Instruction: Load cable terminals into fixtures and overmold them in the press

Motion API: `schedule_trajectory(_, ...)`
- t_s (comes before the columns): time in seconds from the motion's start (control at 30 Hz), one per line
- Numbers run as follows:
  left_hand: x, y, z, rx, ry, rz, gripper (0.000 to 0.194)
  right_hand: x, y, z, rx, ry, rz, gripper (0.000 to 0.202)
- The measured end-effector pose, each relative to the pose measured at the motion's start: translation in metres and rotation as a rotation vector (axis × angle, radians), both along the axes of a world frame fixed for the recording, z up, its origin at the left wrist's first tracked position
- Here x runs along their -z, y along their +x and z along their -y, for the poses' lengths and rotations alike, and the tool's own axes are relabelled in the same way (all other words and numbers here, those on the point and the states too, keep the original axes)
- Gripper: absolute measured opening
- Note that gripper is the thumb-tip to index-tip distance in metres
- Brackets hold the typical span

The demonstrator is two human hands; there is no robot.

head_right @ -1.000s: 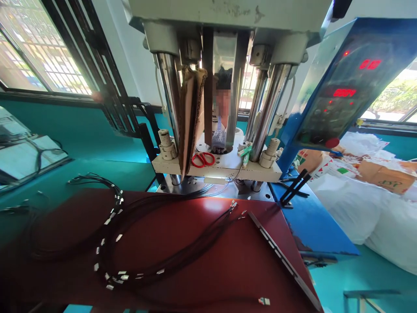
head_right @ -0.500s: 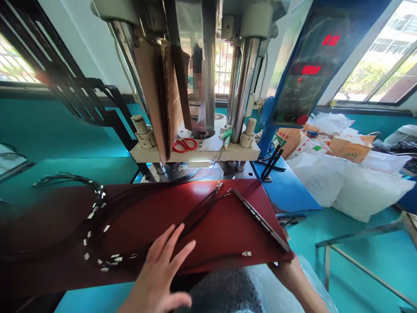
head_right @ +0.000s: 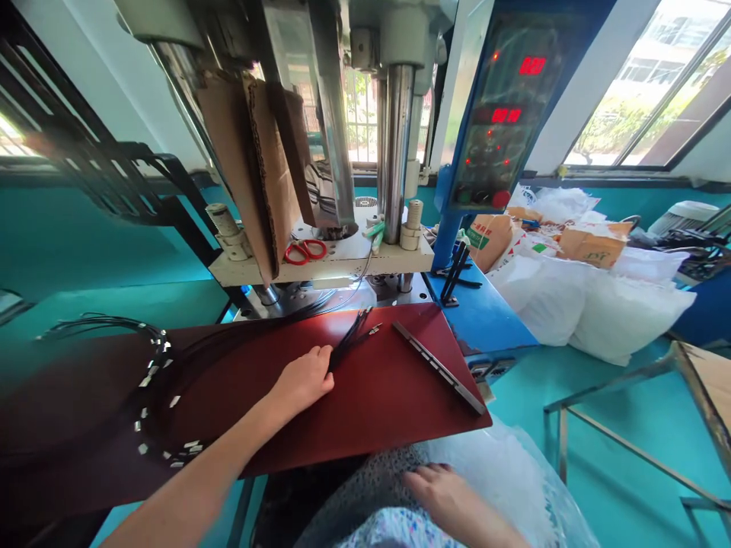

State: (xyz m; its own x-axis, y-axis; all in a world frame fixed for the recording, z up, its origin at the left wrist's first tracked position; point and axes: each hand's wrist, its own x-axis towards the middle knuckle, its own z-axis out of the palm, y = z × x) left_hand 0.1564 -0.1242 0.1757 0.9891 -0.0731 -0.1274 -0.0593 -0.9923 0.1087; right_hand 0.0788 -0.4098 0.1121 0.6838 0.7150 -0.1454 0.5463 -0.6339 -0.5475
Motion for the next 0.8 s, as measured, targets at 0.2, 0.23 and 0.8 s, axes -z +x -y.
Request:
schedule_trajectory(0.2,0.001,0.012,0.011,-0.074,-0.004,0.033,0.026,-0.061,0.014,-0.069,-0.266,0.173,-0.055,0.032)
schedule_trajectory(0.23,0.001,0.012,0.01,-0.071,-0.011,0.037,0.026,-0.07,0.015,-0.075,-0.267,0.234,-0.084,0.033)
schedule_trajectory(0.8,-0.042,-0.067,-0.004,-0.09,-1.3,-0.191,0.024,-0.107,0.094,-0.124,0.275,1.136,-0.61,0.024)
